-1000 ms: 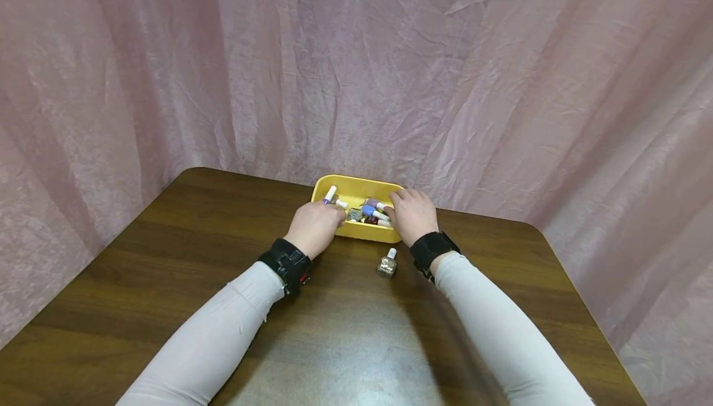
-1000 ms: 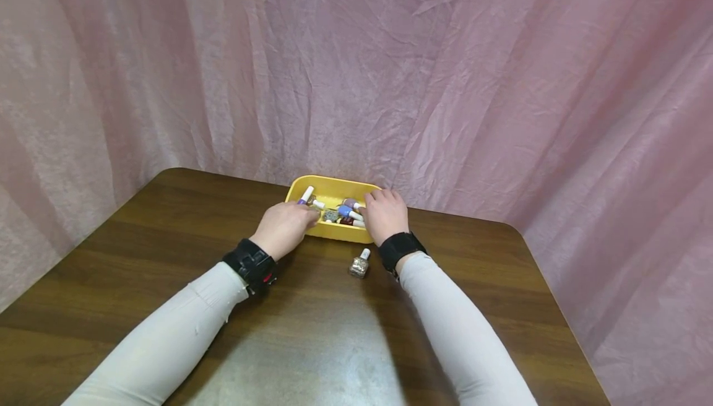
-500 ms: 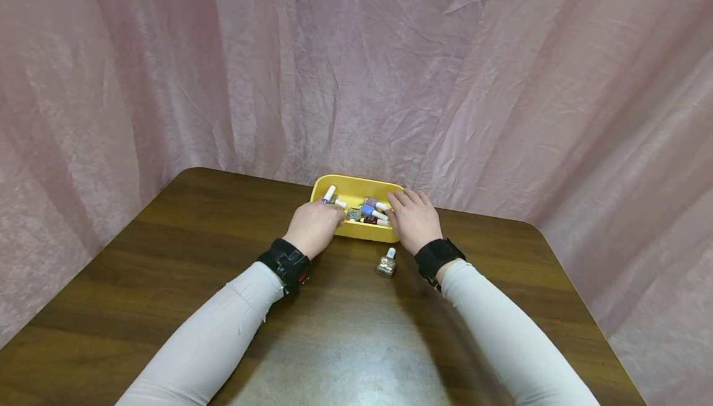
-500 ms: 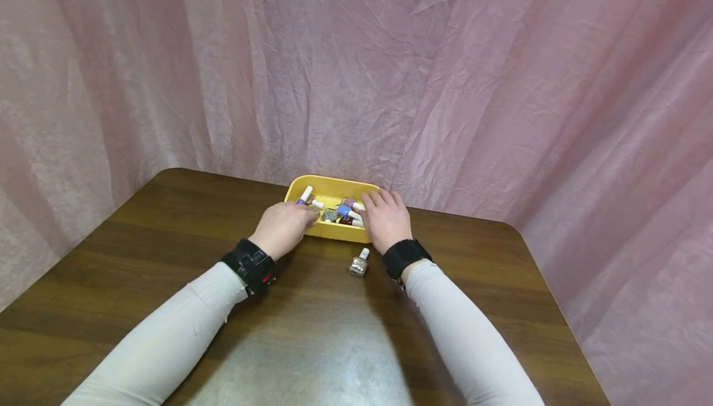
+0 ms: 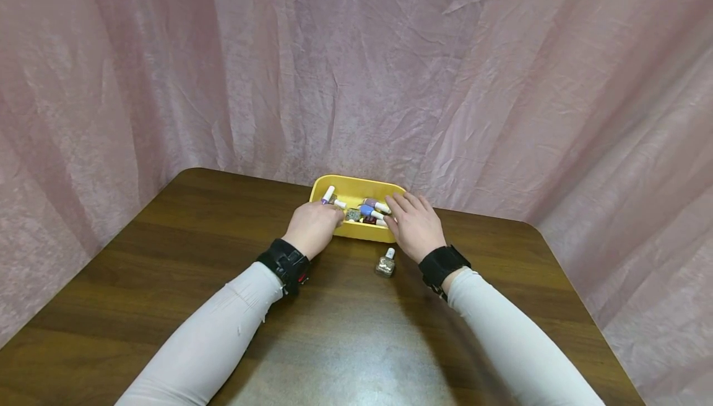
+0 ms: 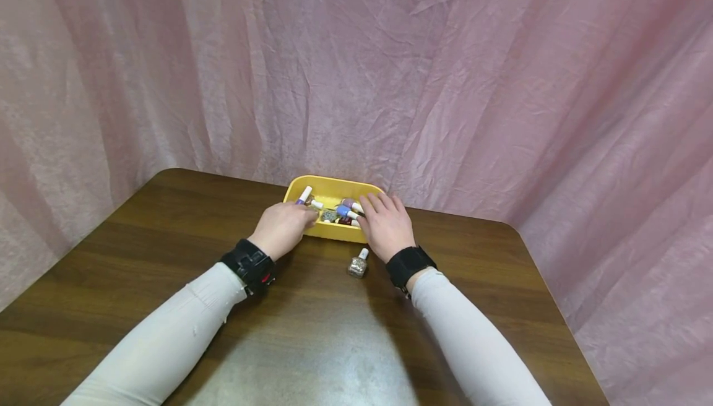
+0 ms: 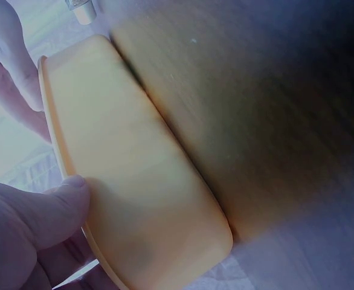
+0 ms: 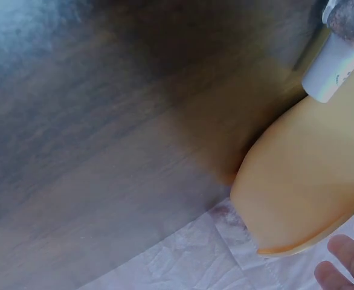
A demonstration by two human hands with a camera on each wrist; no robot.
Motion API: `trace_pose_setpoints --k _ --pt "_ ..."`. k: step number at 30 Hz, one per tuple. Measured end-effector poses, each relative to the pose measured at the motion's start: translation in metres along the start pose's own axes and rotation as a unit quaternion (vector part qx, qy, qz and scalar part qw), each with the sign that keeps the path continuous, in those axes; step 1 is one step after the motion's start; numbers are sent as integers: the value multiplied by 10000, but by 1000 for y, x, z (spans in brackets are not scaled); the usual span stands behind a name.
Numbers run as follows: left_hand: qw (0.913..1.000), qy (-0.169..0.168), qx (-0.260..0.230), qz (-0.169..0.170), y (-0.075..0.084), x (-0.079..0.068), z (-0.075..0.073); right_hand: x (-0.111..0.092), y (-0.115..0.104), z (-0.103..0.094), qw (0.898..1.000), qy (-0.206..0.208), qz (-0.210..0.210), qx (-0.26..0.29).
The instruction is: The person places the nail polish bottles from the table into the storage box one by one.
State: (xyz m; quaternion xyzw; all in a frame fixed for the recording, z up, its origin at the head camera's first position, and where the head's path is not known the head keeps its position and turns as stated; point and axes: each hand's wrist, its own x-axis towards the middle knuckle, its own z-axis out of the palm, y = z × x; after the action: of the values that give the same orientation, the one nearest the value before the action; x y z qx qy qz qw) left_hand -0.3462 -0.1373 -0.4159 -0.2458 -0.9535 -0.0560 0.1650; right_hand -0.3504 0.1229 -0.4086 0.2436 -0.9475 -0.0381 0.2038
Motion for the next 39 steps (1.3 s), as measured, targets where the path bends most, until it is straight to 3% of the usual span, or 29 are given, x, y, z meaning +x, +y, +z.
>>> trace_pose_setpoints --k 20,39 --pt "10000 62 -19 -9 2 -1 -3 -17 -5 -11 9991 235 -212 275" --pt "9996 268 65 89 1 -2 -1 -37 -13 -23 9985 217 -421 286"
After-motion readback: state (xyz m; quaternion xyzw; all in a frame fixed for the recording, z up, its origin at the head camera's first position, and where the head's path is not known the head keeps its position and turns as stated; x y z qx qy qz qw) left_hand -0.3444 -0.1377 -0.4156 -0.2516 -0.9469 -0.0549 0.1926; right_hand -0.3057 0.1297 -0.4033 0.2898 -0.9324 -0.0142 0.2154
